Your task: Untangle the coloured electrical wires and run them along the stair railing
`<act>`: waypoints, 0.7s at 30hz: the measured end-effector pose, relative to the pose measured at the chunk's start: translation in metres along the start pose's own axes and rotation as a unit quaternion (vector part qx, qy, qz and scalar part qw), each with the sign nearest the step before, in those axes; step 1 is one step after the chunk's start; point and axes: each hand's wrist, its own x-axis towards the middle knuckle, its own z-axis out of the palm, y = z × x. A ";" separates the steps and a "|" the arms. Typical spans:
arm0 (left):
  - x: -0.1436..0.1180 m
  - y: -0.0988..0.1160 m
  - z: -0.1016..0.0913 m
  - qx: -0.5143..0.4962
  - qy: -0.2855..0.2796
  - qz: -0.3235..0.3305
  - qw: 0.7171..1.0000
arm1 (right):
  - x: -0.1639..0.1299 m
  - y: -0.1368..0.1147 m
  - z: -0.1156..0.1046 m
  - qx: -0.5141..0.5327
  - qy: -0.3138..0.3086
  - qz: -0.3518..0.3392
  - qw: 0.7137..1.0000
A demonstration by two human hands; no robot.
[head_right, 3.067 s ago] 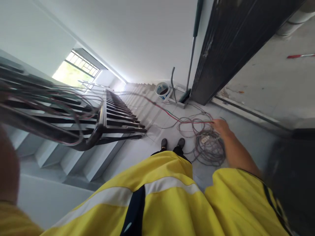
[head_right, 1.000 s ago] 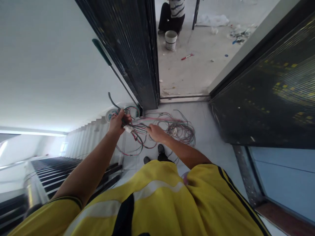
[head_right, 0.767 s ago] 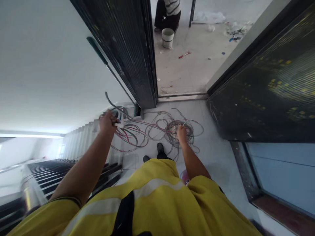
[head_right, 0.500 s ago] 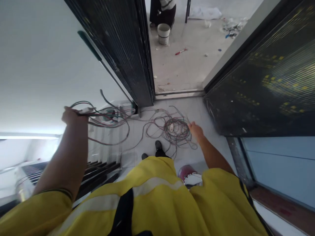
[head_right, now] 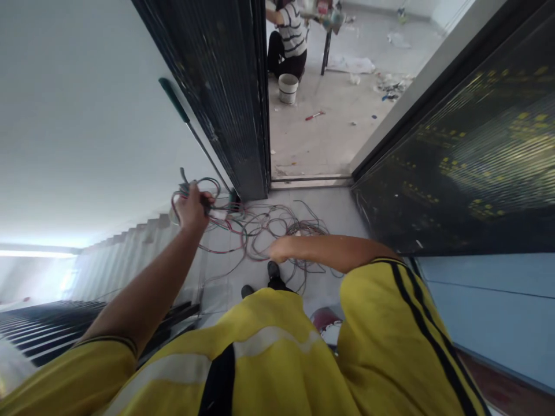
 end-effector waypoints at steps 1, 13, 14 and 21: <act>-0.015 -0.004 0.003 0.020 -0.066 -0.007 0.998 | 0.005 -0.016 -0.005 -0.035 -0.049 -0.051 0.997; -0.032 -0.021 -0.050 0.199 -0.422 -0.223 0.856 | 0.021 0.013 -0.114 0.062 0.163 -0.151 0.973; -0.031 -0.021 -0.052 0.199 -0.425 -0.219 0.855 | 0.030 0.020 -0.111 0.089 0.155 -0.130 0.975; -0.037 0.007 -0.047 0.202 -0.493 -0.185 0.826 | 0.080 0.036 -0.090 0.183 0.167 -0.108 0.963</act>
